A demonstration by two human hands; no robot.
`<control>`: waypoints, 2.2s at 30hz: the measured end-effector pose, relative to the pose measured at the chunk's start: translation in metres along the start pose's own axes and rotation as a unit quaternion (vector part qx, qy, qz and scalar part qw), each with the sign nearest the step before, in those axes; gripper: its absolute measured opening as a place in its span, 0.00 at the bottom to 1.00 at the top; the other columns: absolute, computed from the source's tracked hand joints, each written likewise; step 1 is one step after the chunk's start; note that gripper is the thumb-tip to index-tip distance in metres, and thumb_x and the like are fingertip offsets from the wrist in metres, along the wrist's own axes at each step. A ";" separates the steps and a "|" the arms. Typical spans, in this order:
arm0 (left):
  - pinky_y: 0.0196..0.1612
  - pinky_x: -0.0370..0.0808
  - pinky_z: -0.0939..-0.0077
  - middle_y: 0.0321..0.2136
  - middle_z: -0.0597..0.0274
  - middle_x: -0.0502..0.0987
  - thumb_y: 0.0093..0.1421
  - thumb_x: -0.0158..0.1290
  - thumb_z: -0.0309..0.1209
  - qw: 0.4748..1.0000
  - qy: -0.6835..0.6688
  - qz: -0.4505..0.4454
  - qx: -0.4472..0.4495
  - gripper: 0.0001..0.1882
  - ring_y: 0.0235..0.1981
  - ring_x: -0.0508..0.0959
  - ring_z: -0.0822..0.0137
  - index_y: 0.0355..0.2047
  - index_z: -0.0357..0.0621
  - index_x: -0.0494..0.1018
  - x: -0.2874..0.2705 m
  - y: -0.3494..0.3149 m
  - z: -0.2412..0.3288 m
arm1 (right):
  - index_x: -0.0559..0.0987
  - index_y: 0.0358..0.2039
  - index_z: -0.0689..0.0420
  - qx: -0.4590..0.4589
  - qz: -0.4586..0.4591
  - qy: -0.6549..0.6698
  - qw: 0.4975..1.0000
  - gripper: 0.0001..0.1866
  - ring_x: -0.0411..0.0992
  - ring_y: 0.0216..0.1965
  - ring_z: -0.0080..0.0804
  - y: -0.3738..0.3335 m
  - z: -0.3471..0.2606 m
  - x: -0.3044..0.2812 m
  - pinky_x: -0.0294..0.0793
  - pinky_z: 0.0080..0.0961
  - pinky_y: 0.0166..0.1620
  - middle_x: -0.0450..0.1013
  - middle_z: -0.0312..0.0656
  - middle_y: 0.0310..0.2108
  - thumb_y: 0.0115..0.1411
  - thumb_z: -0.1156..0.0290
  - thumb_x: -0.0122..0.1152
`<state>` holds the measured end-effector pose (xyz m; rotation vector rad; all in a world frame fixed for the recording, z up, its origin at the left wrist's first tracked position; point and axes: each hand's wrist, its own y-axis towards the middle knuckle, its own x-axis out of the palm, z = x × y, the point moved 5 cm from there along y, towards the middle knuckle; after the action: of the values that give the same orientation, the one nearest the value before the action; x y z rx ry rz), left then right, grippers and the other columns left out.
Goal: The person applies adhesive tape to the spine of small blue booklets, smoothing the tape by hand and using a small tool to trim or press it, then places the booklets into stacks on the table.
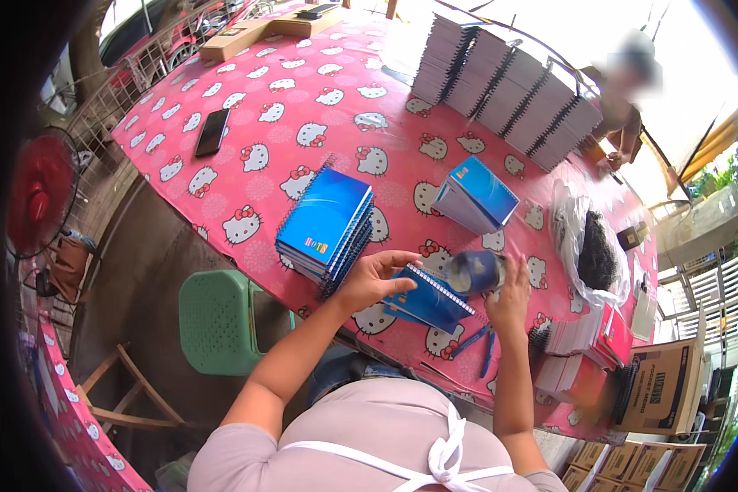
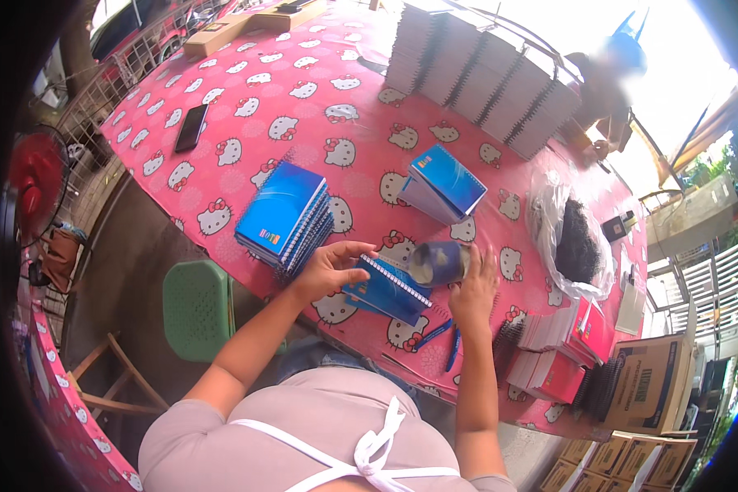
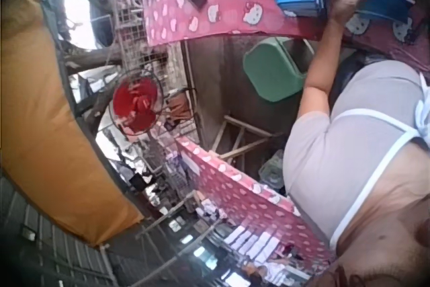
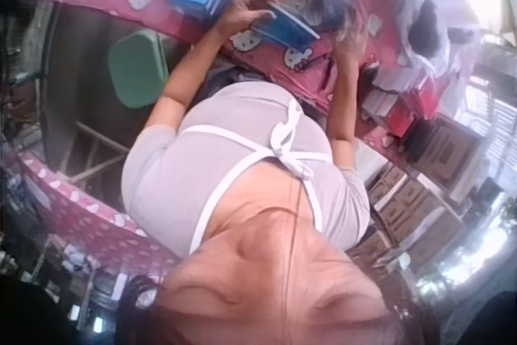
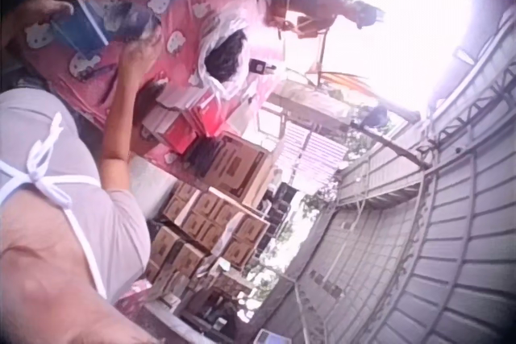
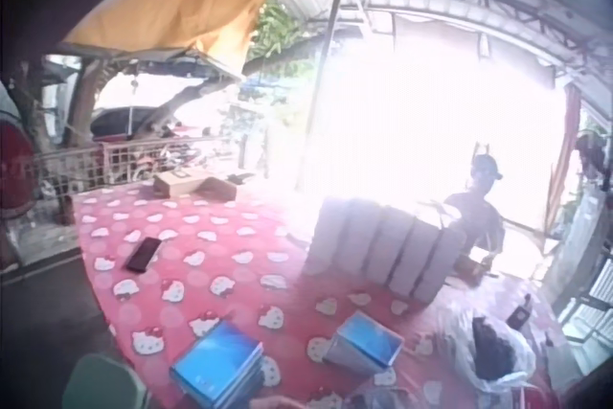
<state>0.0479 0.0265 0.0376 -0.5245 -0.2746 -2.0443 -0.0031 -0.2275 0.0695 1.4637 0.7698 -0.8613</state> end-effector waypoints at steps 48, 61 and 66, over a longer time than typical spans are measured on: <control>0.42 0.59 0.66 0.22 0.70 0.73 0.59 0.54 0.34 0.571 0.728 -0.113 0.364 0.09 0.29 0.73 0.69 0.39 0.51 0.77 0.014 0.003 0.239 | 0.74 0.42 0.66 0.266 -0.229 0.244 0.904 0.26 0.72 0.39 0.45 -0.058 -0.013 0.010 0.71 0.38 0.43 0.72 0.51 0.35 0.54 0.55 0.65; 0.65 0.39 0.42 0.63 0.56 0.60 0.59 0.55 0.36 0.842 0.464 -0.037 0.275 0.28 0.65 0.58 0.50 0.60 0.48 0.64 0.059 -0.019 0.125 | 0.69 0.32 0.60 0.220 -0.038 0.625 0.748 0.14 0.69 0.30 0.19 -0.047 -0.025 0.001 0.71 0.21 0.33 0.73 0.39 0.27 0.49 0.83 0.66; 0.64 0.51 0.54 0.47 0.58 0.74 0.53 0.60 0.28 0.749 0.619 -0.067 0.228 0.19 0.50 0.73 0.57 0.47 0.47 0.74 0.090 -0.002 0.013 | 0.72 0.33 0.60 0.165 -0.080 0.533 0.826 0.18 0.73 0.31 0.31 -0.046 -0.043 0.017 0.72 0.27 0.34 0.74 0.43 0.29 0.45 0.76 0.73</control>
<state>0.0103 -0.0358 0.0915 1.1916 0.0258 -1.9226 -0.0311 -0.1818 0.0320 2.2308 1.6393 -0.2061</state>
